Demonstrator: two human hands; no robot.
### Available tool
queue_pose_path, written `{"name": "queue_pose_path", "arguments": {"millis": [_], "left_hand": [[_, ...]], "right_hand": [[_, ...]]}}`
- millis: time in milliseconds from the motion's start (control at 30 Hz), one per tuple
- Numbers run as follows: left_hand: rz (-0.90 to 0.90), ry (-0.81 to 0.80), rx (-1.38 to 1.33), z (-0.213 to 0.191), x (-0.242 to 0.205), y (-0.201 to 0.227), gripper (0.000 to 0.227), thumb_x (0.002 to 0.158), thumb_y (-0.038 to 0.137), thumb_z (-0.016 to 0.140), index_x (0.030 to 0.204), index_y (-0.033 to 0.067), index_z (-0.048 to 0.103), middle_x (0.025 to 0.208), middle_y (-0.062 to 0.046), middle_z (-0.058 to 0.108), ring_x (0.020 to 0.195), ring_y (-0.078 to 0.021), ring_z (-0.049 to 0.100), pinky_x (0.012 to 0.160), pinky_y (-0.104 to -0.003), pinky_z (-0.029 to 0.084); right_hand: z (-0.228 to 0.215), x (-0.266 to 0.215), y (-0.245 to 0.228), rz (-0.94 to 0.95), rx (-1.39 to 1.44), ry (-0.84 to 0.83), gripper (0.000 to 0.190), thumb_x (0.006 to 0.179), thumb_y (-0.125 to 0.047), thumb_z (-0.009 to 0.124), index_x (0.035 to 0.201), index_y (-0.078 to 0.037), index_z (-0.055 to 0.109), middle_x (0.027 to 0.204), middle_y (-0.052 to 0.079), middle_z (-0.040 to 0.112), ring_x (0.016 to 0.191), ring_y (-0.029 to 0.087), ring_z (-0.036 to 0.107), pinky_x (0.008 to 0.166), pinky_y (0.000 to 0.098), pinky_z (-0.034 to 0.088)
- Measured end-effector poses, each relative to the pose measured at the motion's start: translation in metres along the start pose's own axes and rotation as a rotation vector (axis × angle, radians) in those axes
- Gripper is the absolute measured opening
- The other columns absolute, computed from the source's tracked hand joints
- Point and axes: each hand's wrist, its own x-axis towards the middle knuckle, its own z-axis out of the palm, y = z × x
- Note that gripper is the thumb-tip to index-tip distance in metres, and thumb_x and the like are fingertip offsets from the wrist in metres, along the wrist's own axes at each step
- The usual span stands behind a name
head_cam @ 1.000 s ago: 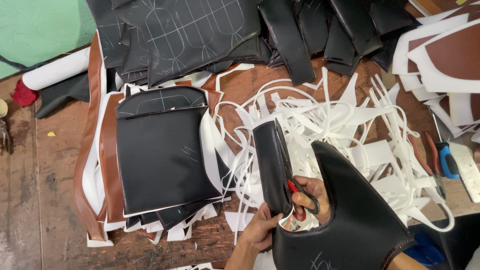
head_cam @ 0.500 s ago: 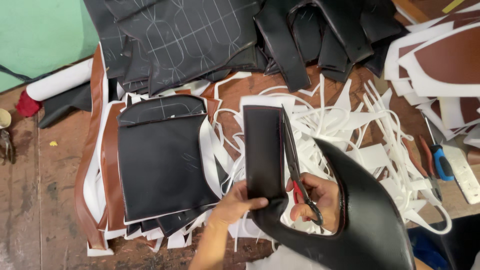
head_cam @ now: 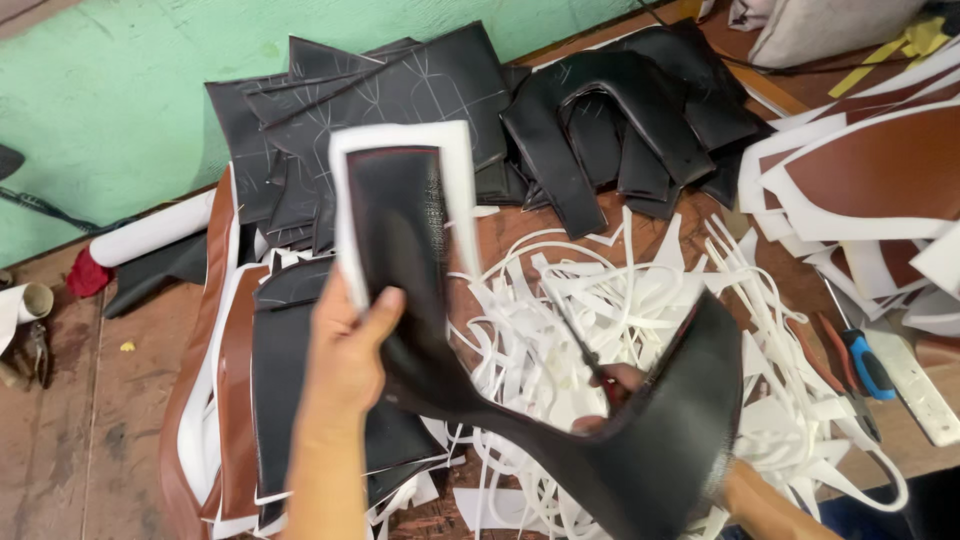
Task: The person uses shears to trim the edges of black synthetic leather material, handling several different pre-cut pieces one at a time over a wooden workbench covered in scrap material.
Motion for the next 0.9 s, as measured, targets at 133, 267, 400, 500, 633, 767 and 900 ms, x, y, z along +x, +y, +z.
{"name": "queue_pose_path", "arguments": {"millis": [133,267,400,500,633,767,900], "left_hand": [[-0.126,-0.123,0.310,-0.041,0.010,0.057,0.049,0.092,0.004,0.066,0.140,0.0002,0.059,0.122,-0.004,0.070,0.110,-0.0109,0.063,0.098,-0.025,0.048],[-0.310,-0.207,0.500,-0.046,0.006,0.057,0.046,0.089,0.007,0.070,0.134,0.0010,0.065,0.118,-0.004,0.073,0.107,-0.0101,0.063,0.095,-0.025,0.049],[-0.345,-0.336,0.550,-0.033,0.005,0.035,0.044,0.088,0.010,0.071,0.132,0.0001,0.067,0.117,-0.004,0.076,0.108,-0.0099,0.064,0.097,-0.024,0.049],[-0.373,-0.364,0.490,-0.016,0.010,0.024,0.044,0.088,0.011,0.072,0.131,-0.0012,0.068,0.114,-0.004,0.076,0.104,-0.0102,0.065,0.094,-0.025,0.050],[-0.416,-0.424,0.527,-0.010,0.009,0.019,0.044,0.087,0.013,0.074,0.129,-0.0003,0.068,0.107,-0.003,0.077,0.099,-0.0093,0.065,0.090,-0.024,0.051],[-0.492,-0.496,0.508,-0.011,0.006,0.015,0.038,0.089,0.015,0.074,0.123,-0.0020,0.071,0.102,-0.002,0.076,0.096,-0.0087,0.064,0.088,-0.024,0.052],[-0.508,-0.539,0.500,-0.019,0.006,0.012,0.037,0.089,0.016,0.074,0.121,-0.0028,0.072,0.101,-0.002,0.076,0.095,-0.0084,0.064,0.087,-0.024,0.052]], "right_hand": [[-0.015,-0.008,0.045,0.328,-0.128,0.084,0.038,0.080,-0.020,0.089,0.107,-0.001,0.070,0.073,0.006,0.064,0.067,0.016,0.055,0.061,0.0296,0.049],[-0.021,-0.032,0.057,0.820,0.058,0.119,0.041,0.082,-0.018,0.093,0.112,0.000,0.072,0.070,0.014,0.057,0.064,0.023,0.045,0.060,0.0396,0.039],[-0.017,-0.062,0.045,0.657,0.296,-0.335,0.048,0.076,-0.016,0.090,0.120,-0.011,0.074,0.080,0.003,0.066,0.076,0.014,0.067,0.069,0.0306,0.055],[0.004,-0.069,0.031,0.610,0.490,-0.667,0.046,0.083,-0.012,0.077,0.129,-0.010,0.073,0.098,-0.001,0.077,0.097,0.011,0.072,0.089,0.0272,0.055],[0.024,-0.069,0.023,0.598,0.558,-0.690,0.052,0.088,-0.023,0.078,0.137,-0.009,0.065,0.113,0.006,0.075,0.113,0.016,0.070,0.104,0.0311,0.049],[0.020,-0.069,0.023,0.657,0.459,-0.547,0.088,0.077,-0.022,0.091,0.152,-0.013,0.045,0.133,0.007,0.061,0.128,0.019,0.058,0.113,0.0341,0.046],[0.010,-0.064,0.012,0.612,0.426,-0.426,0.084,0.079,-0.026,0.085,0.152,-0.010,0.047,0.133,0.013,0.062,0.130,0.023,0.056,0.114,0.0373,0.044]]}}
